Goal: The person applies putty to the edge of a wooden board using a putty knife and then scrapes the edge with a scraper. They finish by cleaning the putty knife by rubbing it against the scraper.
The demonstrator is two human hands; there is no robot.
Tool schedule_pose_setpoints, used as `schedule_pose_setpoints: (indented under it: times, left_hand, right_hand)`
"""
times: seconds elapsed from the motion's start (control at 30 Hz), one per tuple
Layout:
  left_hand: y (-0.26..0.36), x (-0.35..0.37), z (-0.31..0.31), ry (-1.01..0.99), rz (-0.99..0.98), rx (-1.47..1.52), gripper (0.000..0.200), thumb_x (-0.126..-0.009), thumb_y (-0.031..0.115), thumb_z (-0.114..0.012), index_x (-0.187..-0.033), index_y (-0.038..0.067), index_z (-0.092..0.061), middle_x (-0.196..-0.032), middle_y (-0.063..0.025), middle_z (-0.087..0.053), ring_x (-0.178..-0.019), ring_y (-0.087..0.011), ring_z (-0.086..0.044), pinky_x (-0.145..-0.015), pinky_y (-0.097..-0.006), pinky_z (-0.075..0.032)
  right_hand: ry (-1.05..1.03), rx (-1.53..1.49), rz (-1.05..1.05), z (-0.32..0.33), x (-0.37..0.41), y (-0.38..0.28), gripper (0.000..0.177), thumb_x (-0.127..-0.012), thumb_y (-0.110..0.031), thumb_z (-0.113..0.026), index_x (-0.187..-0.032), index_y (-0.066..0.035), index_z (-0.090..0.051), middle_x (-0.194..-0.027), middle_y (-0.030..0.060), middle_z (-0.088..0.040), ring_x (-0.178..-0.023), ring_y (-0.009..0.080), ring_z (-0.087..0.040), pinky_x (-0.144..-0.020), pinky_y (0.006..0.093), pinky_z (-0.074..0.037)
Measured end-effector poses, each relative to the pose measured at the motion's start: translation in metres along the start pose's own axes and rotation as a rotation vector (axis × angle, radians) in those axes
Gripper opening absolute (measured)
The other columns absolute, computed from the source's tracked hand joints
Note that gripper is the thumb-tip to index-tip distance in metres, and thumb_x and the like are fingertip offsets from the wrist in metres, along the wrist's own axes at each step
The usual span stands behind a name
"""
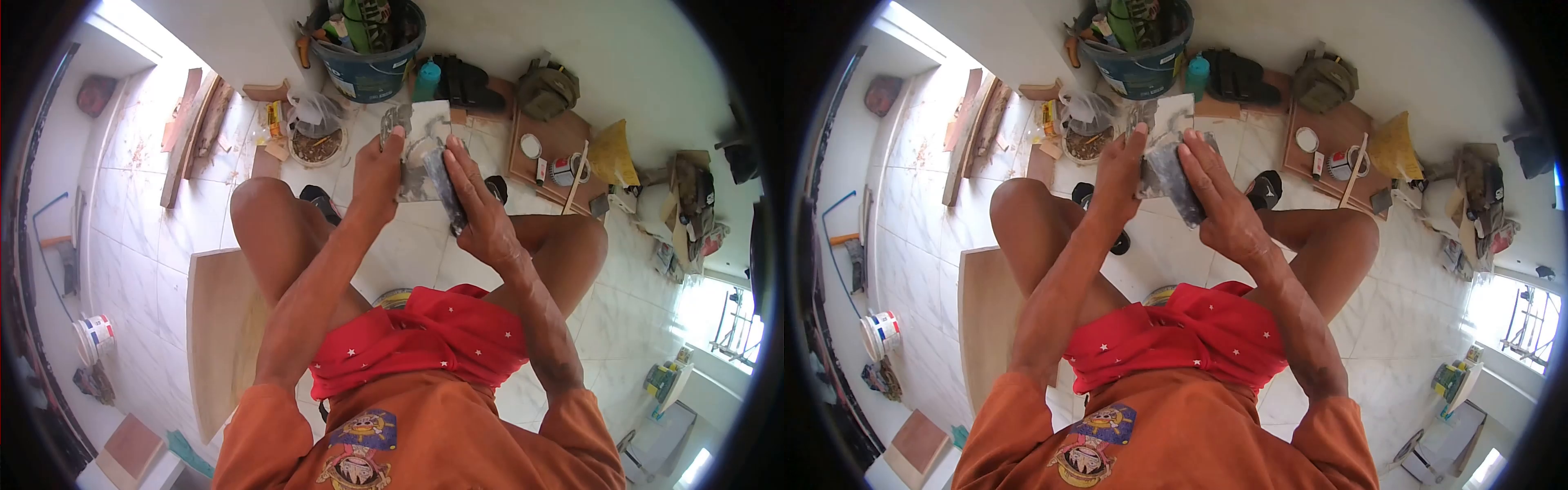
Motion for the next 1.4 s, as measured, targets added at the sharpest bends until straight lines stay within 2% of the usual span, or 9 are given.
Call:
schedule_pose_setpoints:
  times: [0.23, 0.27, 0.33, 0.4, 0.5, 0.83, 0.97, 1.07, 1.4]
  left_hand:
    - [-0.003, -0.017, 0.011, 0.095, -0.229, -0.222, 0.035, -0.104, 0.027, -0.055, -0.111, -0.004, -0.066, -0.088, -0.0049, -0.066, -0.078, -0.0131, -0.057, -0.072, -0.0324, -0.049]
    - [-0.001, -0.016, 0.015, 0.138, -0.296, -0.285, 0.035, -0.104, 0.028, -0.055, -0.11, -0.005, -0.066, -0.085, -0.0057, -0.065, -0.077, -0.0142, -0.057, -0.072, -0.0341, -0.048]
    - [0.012, -0.01, 0.011, 0.165, -0.392, -0.515, 0.037, -0.104, 0.03, -0.054, -0.107, -0.005, -0.065, -0.082, -0.0108, -0.065, -0.076, -0.0212, -0.058, -0.073, -0.0384, -0.047]
    - [0.023, -0.005, 0.003, 0.193, -0.502, -0.674, 0.038, -0.104, 0.031, -0.053, -0.104, -0.006, -0.064, -0.08, -0.0156, -0.064, -0.075, -0.0285, -0.059, -0.073, -0.0418, -0.047]
    - [0.033, 0.007, -0.005, 0.267, -0.64, -0.773, 0.04, -0.104, 0.032, -0.051, -0.101, -0.006, -0.062, -0.078, -0.021, -0.063, -0.075, -0.0385, -0.058, -0.074, -0.0451, -0.045]
    - [0.004, -0.01, 0.017, 0.174, -0.2, -0.331, 0.033, -0.104, 0.028, -0.056, -0.101, -0.003, -0.065, -0.073, -0.0019, -0.056, -0.066, -0.0115, -0.049, -0.063, -0.0319, -0.044]
    - [-0.013, -0.018, 0.02, 0.146, -0.056, -0.091, 0.031, -0.105, 0.026, -0.054, -0.106, -0.004, -0.064, -0.083, -0.001, -0.06, -0.066, -0.0098, -0.05, -0.063, -0.0287, -0.045]
    - [-0.015, -0.017, 0.013, 0.01, -0.007, 0.042, 0.034, -0.105, 0.027, -0.055, -0.117, -0.005, -0.058, -0.099, -0.0093, -0.067, -0.09, -0.0176, -0.07, -0.074, -0.0337, -0.062]
    - [0.021, 0.001, 0.011, 0.226, -0.447, -0.462, 0.032, -0.104, 0.025, -0.053, -0.106, -0.005, -0.064, -0.08, -0.0129, -0.066, -0.07, -0.0226, -0.059, -0.068, -0.0377, -0.048]
  right_hand:
    - [-0.06, -0.046, -0.177, -0.006, 0.006, 0.009, 0.103, -0.065, 0.022, -0.041, -0.161, -0.011, -0.023, -0.167, 0.016, -0.02, -0.15, 0.0379, -0.025, -0.118, 0.0417, -0.035]
    - [0.015, -0.008, -0.173, -0.001, 0.007, 0.008, 0.079, -0.076, 0.014, -0.046, -0.153, -0.005, -0.039, -0.153, 0.0202, -0.046, -0.136, 0.0351, -0.051, -0.107, 0.0399, -0.045]
    - [-0.046, -0.22, -0.491, 0.009, 0.01, 0.02, 0.054, -0.087, 0.001, -0.05, -0.141, -0.001, -0.052, -0.13, 0.0177, -0.06, -0.115, 0.0271, -0.061, -0.097, 0.0365, -0.048]
    - [-0.141, -0.323, -0.814, 0.014, 0.028, 0.052, 0.035, -0.099, -0.025, -0.055, -0.117, 0.003, -0.067, -0.089, 0.008, -0.067, -0.086, 0.0149, -0.059, -0.082, 0.0311, -0.048]
    - [0.162, -0.488, -0.919, 0.026, 0.036, 0.062, 0.04, -0.097, -0.033, -0.059, -0.108, 0.004, -0.069, -0.076, 0.006, -0.063, -0.066, 0.0159, -0.052, -0.064, 0.034, -0.044]
    - [0.393, -0.559, -0.846, 0.031, 0.043, 0.068, 0.028, -0.096, -0.022, -0.066, -0.107, 0.004, -0.069, -0.085, -0.0038, -0.061, -0.074, 0.0068, -0.049, -0.065, 0.0271, -0.042]
    - [0.407, -0.564, -0.558, 0.038, 0.027, 0.038, 0.031, -0.098, -0.003, -0.054, -0.126, 0.002, -0.063, -0.116, 0.0093, -0.067, -0.109, 0.0175, -0.059, -0.094, 0.0308, -0.045]
    - [0.23, -0.504, -0.086, 0.029, 0.008, 0.004, 0.052, -0.095, 0.012, -0.042, -0.145, 0.0, -0.051, -0.155, 0.022, -0.045, -0.152, 0.0322, -0.03, -0.122, 0.039, -0.023]
    - [0.049, -0.472, -0.653, 0.004, 0.038, 0.016, 0.05, -0.099, -0.005, -0.054, -0.146, 0.007, -0.045, -0.13, 0.0169, -0.061, -0.116, 0.0212, -0.057, -0.101, 0.0294, -0.042]
Point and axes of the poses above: each hand's wrist, its own x-axis away from the middle knuckle, its own z-axis out of the back of the hand, y = z × x, the point moved 7 cm from there along -x, towards the middle knuckle
